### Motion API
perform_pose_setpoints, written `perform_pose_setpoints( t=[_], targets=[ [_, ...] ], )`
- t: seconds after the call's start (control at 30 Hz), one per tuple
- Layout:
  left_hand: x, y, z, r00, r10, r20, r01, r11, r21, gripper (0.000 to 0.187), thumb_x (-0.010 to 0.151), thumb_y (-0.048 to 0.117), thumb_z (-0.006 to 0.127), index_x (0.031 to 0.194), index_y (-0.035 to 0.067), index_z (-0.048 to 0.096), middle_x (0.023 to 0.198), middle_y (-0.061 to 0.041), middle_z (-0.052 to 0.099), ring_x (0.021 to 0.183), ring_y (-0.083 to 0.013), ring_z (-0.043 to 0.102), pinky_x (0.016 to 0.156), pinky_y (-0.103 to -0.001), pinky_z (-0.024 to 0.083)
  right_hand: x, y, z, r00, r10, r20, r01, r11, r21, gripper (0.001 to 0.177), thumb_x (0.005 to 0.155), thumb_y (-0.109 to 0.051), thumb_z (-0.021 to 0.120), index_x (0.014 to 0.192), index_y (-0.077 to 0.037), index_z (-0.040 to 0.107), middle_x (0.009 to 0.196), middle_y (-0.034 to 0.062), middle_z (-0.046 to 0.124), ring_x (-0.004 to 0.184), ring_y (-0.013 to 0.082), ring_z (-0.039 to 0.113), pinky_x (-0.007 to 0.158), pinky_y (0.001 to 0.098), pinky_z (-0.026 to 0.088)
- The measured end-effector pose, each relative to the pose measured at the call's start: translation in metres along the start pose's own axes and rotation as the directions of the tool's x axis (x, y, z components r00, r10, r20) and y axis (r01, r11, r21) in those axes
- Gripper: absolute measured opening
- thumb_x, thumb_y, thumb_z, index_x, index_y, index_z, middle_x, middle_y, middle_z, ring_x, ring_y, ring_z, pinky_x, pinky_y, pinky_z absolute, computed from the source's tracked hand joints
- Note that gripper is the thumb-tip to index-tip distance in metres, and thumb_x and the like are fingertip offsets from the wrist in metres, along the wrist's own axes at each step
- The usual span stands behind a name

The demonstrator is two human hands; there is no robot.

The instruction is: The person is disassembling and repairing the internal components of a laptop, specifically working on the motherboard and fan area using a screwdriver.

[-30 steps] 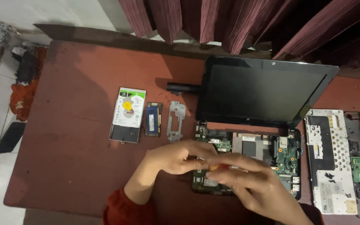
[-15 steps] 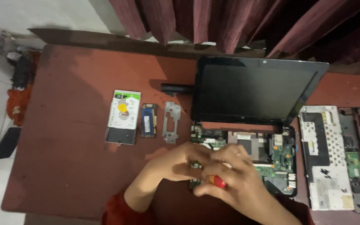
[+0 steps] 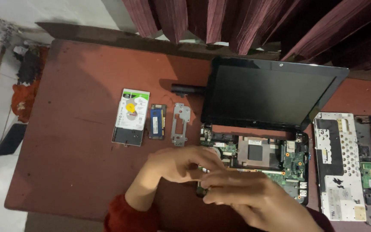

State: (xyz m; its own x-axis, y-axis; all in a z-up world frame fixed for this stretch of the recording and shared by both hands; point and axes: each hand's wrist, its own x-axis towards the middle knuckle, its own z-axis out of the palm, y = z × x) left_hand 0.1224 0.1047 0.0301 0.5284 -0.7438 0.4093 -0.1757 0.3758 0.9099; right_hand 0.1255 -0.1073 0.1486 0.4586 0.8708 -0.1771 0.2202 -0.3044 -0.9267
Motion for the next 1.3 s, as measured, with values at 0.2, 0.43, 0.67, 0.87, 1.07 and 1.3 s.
perform_pose_setpoints(
  t=[0.2, 0.43, 0.67, 0.87, 1.07, 1.3],
  targets=[
    [-0.005, 0.019, -0.005, 0.98, -0.159, -0.12, 0.184, 0.953, 0.24, 0.032, 0.096, 0.013, 0.064, 0.128, 0.014, 0.059, 0.126, -0.003, 0.059, 0.116, -0.0209, 0.058, 0.096, -0.035, 0.055, 0.01, -0.01, 0.003, 0.979, -0.152, -0.137, 0.148, 0.988, -0.04, 0.022, 0.076, 0.011, 0.069, 0.089, -0.006, 0.071, 0.099, 0.01, 0.075, 0.091, 0.0214, 0.078, 0.079, 0.0354, 0.068],
    [-0.003, 0.023, 0.004, 0.975, -0.177, -0.137, 0.209, 0.938, 0.278, 0.022, 0.095, 0.017, 0.063, 0.116, 0.012, 0.062, 0.114, -0.006, 0.061, 0.1, -0.0225, 0.063, 0.086, -0.035, 0.053, 0.002, 0.024, 0.032, 0.852, -0.422, -0.309, 0.275, 0.864, -0.421, 0.03, 0.08, -0.007, 0.077, 0.106, -0.012, 0.064, 0.101, 0.0069, 0.074, 0.087, 0.0163, 0.078, 0.076, 0.0246, 0.069],
    [-0.003, 0.01, 0.004, 0.963, -0.221, -0.152, 0.259, 0.915, 0.31, 0.021, 0.093, 0.015, 0.066, 0.114, 0.014, 0.062, 0.104, -0.005, 0.062, 0.089, -0.0206, 0.06, 0.075, -0.033, 0.05, 0.003, 0.029, 0.039, 0.783, -0.446, -0.434, 0.223, 0.852, -0.475, 0.027, 0.081, -0.015, 0.076, 0.104, -0.006, 0.065, 0.101, 0.007, 0.074, 0.092, 0.0169, 0.076, 0.081, 0.0287, 0.064],
    [-0.004, 0.011, 0.007, 0.921, -0.308, -0.239, 0.38, 0.846, 0.375, 0.022, 0.089, 0.013, 0.067, 0.11, 0.011, 0.062, 0.104, -0.005, 0.059, 0.092, -0.0221, 0.059, 0.077, -0.036, 0.047, -0.001, 0.051, 0.052, 0.789, -0.386, -0.477, 0.075, 0.832, -0.549, 0.024, 0.089, -0.025, 0.067, 0.109, -0.014, 0.062, 0.105, 0.0005, 0.071, 0.097, 0.0134, 0.073, 0.074, 0.0291, 0.065],
    [-0.005, 0.028, 0.007, 0.691, -0.597, -0.408, 0.72, 0.512, 0.469, 0.011, 0.085, 0.021, 0.067, 0.091, 0.012, 0.067, 0.096, -0.005, 0.068, 0.081, -0.0253, 0.063, 0.067, -0.038, 0.044, 0.013, 0.097, 0.05, 0.683, -0.47, -0.559, 0.245, 0.868, -0.431, 0.014, 0.084, -0.004, 0.067, 0.088, -0.006, 0.054, 0.088, 0.0119, 0.073, 0.077, 0.0183, 0.073, 0.065, 0.0242, 0.059],
    [-0.031, 0.011, 0.018, 0.557, -0.634, -0.536, 0.811, 0.274, 0.517, 0.004, 0.083, 0.013, 0.067, 0.086, 0.016, 0.067, 0.087, 0.001, 0.069, 0.077, -0.02, 0.065, 0.068, -0.038, 0.052, 0.021, 0.098, 0.044, 0.617, -0.346, -0.707, 0.235, 0.938, -0.254, 0.037, 0.091, -0.004, 0.061, 0.12, -0.009, 0.037, 0.083, 0.0138, 0.071, 0.073, 0.018, 0.076, 0.063, 0.0255, 0.059]
  ],
)
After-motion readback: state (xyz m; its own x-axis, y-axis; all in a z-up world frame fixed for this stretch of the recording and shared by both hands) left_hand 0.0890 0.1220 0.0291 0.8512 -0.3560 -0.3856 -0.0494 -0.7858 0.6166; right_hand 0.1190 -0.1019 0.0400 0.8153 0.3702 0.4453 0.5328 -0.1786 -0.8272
